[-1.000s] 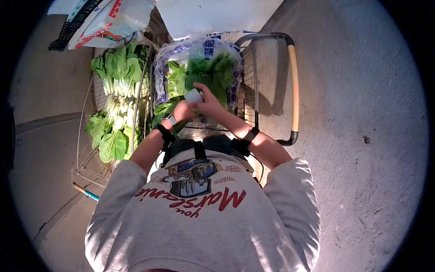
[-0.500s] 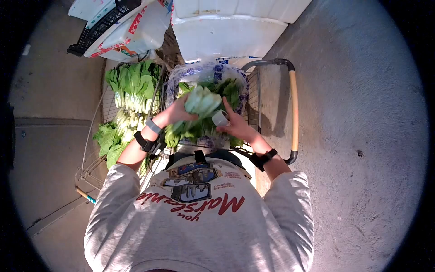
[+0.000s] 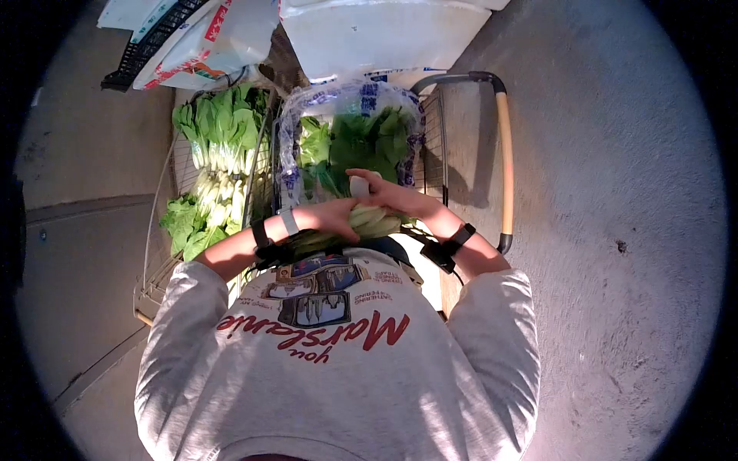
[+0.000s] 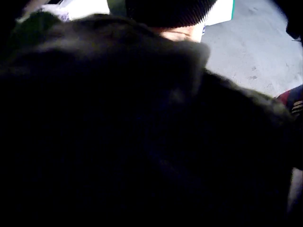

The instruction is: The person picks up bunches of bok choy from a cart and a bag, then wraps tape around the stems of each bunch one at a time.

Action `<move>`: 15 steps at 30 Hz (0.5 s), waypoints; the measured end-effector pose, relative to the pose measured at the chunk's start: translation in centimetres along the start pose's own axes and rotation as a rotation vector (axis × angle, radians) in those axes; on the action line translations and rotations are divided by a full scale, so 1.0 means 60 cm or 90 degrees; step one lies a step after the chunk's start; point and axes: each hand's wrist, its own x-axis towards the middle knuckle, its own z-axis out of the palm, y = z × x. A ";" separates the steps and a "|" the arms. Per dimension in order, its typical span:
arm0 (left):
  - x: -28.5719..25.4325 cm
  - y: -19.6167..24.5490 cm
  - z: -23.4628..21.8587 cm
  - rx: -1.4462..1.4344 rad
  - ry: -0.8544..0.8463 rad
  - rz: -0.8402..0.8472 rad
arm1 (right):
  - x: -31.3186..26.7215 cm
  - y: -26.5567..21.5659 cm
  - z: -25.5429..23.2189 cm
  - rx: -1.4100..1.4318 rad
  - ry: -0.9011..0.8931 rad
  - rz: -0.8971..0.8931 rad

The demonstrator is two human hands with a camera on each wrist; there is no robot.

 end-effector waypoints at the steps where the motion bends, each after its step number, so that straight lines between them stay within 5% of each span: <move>1: 0.006 0.005 -0.007 0.023 -0.038 -0.078 | 0.000 -0.007 0.015 -0.309 0.026 0.004; 2: 0.008 0.009 -0.008 0.017 -0.043 -0.077 | -0.004 -0.002 0.020 -0.613 0.056 0.014; 4: 0.013 0.014 -0.011 0.010 -0.120 -0.173 | -0.004 0.007 0.004 -0.593 0.081 0.030; 6: 0.011 -0.014 -0.022 -0.328 -0.221 -0.114 | -0.017 0.028 -0.014 -0.520 0.075 0.018; 12: 0.003 -0.003 -0.002 0.132 -0.189 -0.130 | -0.035 0.061 -0.055 -0.556 0.119 0.018; 15: 0.019 -0.032 0.013 0.101 -0.172 -0.058 | -0.034 0.069 -0.072 -0.504 0.110 -0.031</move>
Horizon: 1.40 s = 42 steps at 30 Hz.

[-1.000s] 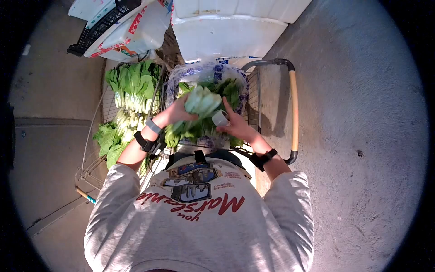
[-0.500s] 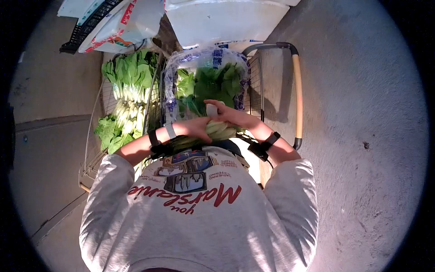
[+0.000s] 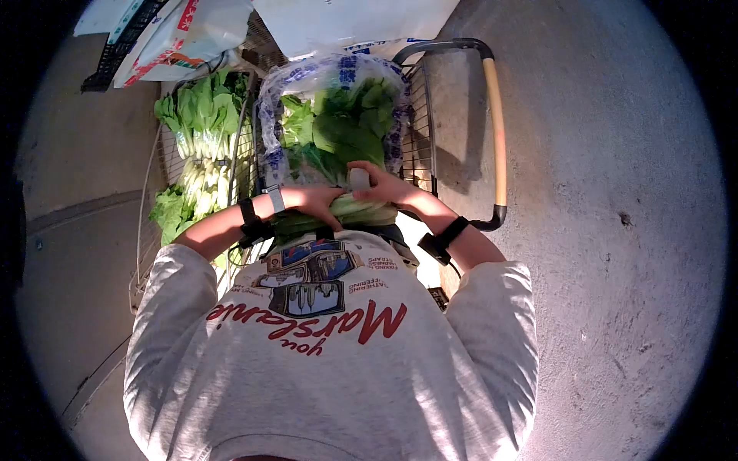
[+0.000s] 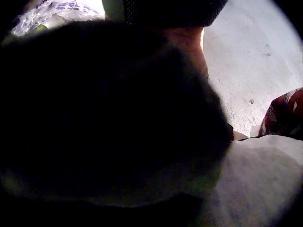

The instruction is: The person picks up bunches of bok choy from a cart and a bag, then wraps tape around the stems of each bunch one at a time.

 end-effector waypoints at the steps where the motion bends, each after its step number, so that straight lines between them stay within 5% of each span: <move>1: 0.005 -0.006 0.002 -0.035 0.002 0.014 | 0.010 -0.019 0.002 0.135 0.041 0.031; 2: 0.013 -0.008 0.006 -0.035 0.002 0.018 | 0.017 -0.037 0.004 0.268 0.085 0.063; 7: 0.052 -0.022 0.013 0.074 0.066 -0.099 | 0.076 -0.105 0.025 0.182 0.196 -0.043; 10: 0.032 -0.057 -0.017 -0.150 0.187 -0.015 | 0.025 -0.166 0.066 0.152 0.186 -0.131; 11: 0.018 -0.069 -0.033 -0.283 0.253 0.032 | 0.011 -0.145 0.059 0.012 0.215 -0.195; 12: -0.010 -0.072 -0.057 -0.372 0.248 0.029 | -0.012 -0.137 0.058 0.093 0.174 -0.169; 15: -0.118 0.010 -0.104 -0.596 0.312 0.136 | -0.070 -0.107 0.060 0.103 0.119 -0.188; 17: -0.154 0.027 -0.111 -0.351 0.360 0.104 | -0.074 -0.115 0.075 -0.021 0.140 -0.243; 19: -0.187 0.046 -0.090 -0.348 0.362 0.047 | -0.067 -0.130 0.087 -0.163 0.132 -0.228; 23: -0.243 0.040 -0.056 -0.399 0.371 0.100 | -0.021 -0.108 0.097 -0.207 0.107 -0.164; 25: -0.284 0.048 -0.035 -0.371 0.360 0.146 | 0.014 -0.095 0.102 -0.554 0.149 -0.154; 26: -0.297 0.052 -0.024 -0.311 0.268 0.171 | 0.034 -0.106 0.110 -0.837 0.151 -0.371; 27: -0.306 0.055 -0.009 -0.252 0.176 0.196 | 0.055 -0.106 0.120 -0.835 0.148 -0.367; 29: -0.321 0.074 0.027 -0.087 0.191 0.245 | 0.091 -0.107 0.140 -0.382 0.075 -0.151; 31: -0.319 0.067 0.059 0.134 0.170 0.236 | 0.105 -0.122 0.177 -0.342 0.092 -0.346; 32: -0.318 0.062 0.070 0.128 0.178 0.235 | 0.115 -0.139 0.189 -0.104 0.064 -0.257; 33: -0.319 0.056 0.082 0.178 0.182 0.176 | 0.132 -0.160 0.192 -0.038 0.168 -0.131; 35: -0.327 0.031 0.100 0.229 0.176 0.109 | 0.102 -0.225 0.227 0.231 -0.113 -0.357; 38: -0.326 -0.017 0.085 0.211 0.373 0.100 | 0.039 -0.294 0.296 0.284 -0.063 -0.313; 42: -0.361 -0.019 0.054 0.237 0.404 0.094 | -0.012 -0.294 0.332 0.301 0.148 -0.413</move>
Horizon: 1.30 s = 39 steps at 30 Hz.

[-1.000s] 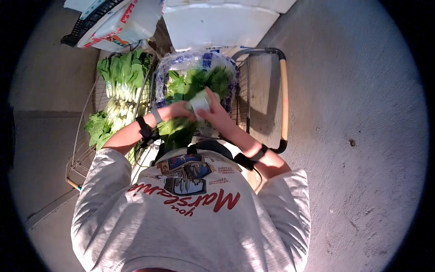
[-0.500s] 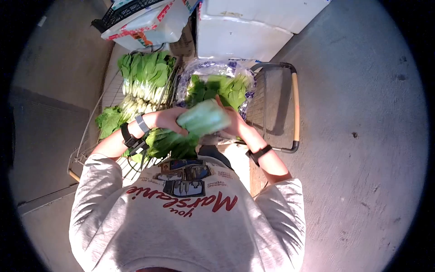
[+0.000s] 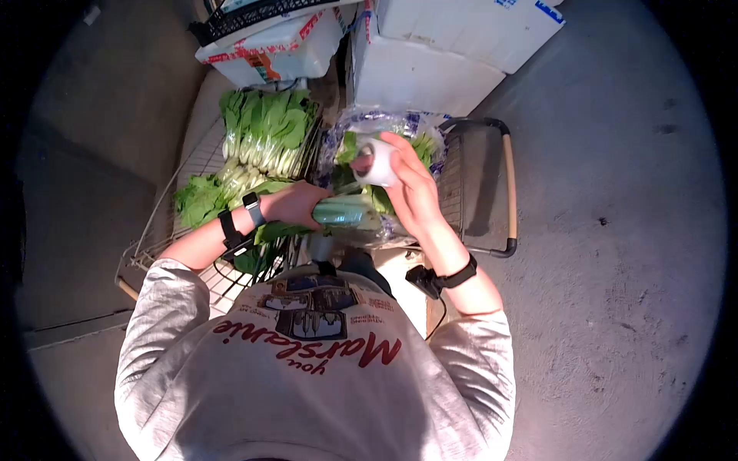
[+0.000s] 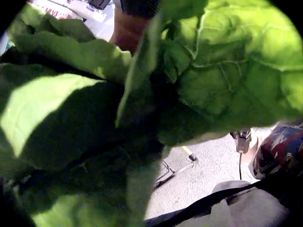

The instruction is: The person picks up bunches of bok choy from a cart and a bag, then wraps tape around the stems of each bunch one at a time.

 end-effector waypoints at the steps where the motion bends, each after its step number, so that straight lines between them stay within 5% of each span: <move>1: 0.003 0.000 -0.006 0.004 0.006 0.007 | -0.002 -0.013 0.004 -0.014 0.008 -0.030; 3: 0.002 0.000 -0.001 0.143 0.085 0.089 | -0.002 -0.038 0.013 -0.056 -0.037 -0.032; 8: 0.066 -0.004 0.025 0.203 0.040 0.059 | 0.046 -0.047 0.052 -0.231 -0.012 -0.019; 11: 0.106 -0.020 0.040 0.182 0.102 0.077 | 0.058 -0.050 0.033 -0.234 0.021 -0.081; 13: 0.130 -0.041 0.032 -0.062 0.045 -0.063 | 0.021 -0.050 0.026 -0.270 0.055 -0.085; 15: 0.166 -0.125 0.064 -0.096 0.098 -0.028 | -0.032 -0.022 0.004 -0.340 0.071 -0.109; 17: 0.182 -0.169 0.052 -0.362 0.142 -0.022 | -0.101 0.003 -0.017 -0.286 0.073 0.039; 19: 0.136 -0.118 -0.009 -0.509 0.103 -0.057 | -0.140 0.059 -0.108 -0.741 0.184 -0.049; 21: 0.103 -0.060 -0.046 -0.487 0.057 0.107 | -0.146 0.071 -0.129 -0.685 0.340 0.140; 22: 0.087 -0.030 -0.046 -0.417 0.034 0.092 | -0.137 0.088 -0.150 -0.995 0.324 0.054; 23: 0.072 0.003 -0.042 -0.353 0.010 0.075 | -0.127 0.117 -0.172 -1.093 0.263 -0.098; 25: 0.063 0.043 -0.032 -0.280 -0.049 0.042 | -0.088 0.176 -0.232 -1.095 0.076 -0.240; 26: 0.064 0.049 -0.024 -0.256 -0.070 0.067 | -0.077 0.184 -0.212 -1.089 0.075 -0.230; 28: 0.055 0.051 -0.011 -0.245 -0.091 0.130 | -0.053 0.183 -0.150 -0.342 0.056 -0.011; 31: 0.020 0.067 -0.025 -0.301 -0.064 0.120 | -0.042 0.245 -0.227 -0.536 -0.040 -0.058; 33: 0.004 0.067 -0.027 -0.267 -0.071 0.098 | -0.029 0.259 -0.262 -0.547 -0.111 0.044; 35: -0.004 0.048 -0.008 -0.182 -0.061 0.133 | -0.023 0.205 -0.208 -0.871 0.036 0.074; 36: -0.006 0.047 -0.001 -0.186 -0.056 0.127 | -0.012 0.178 -0.152 -0.656 0.011 -0.024; 37: -0.009 0.047 0.006 -0.115 -0.066 0.122 | 0.001 0.161 -0.141 -0.654 0.004 -0.021; 39: -0.013 0.046 0.011 -0.040 -0.073 0.111 | 0.043 0.128 -0.130 -0.302 -0.101 0.021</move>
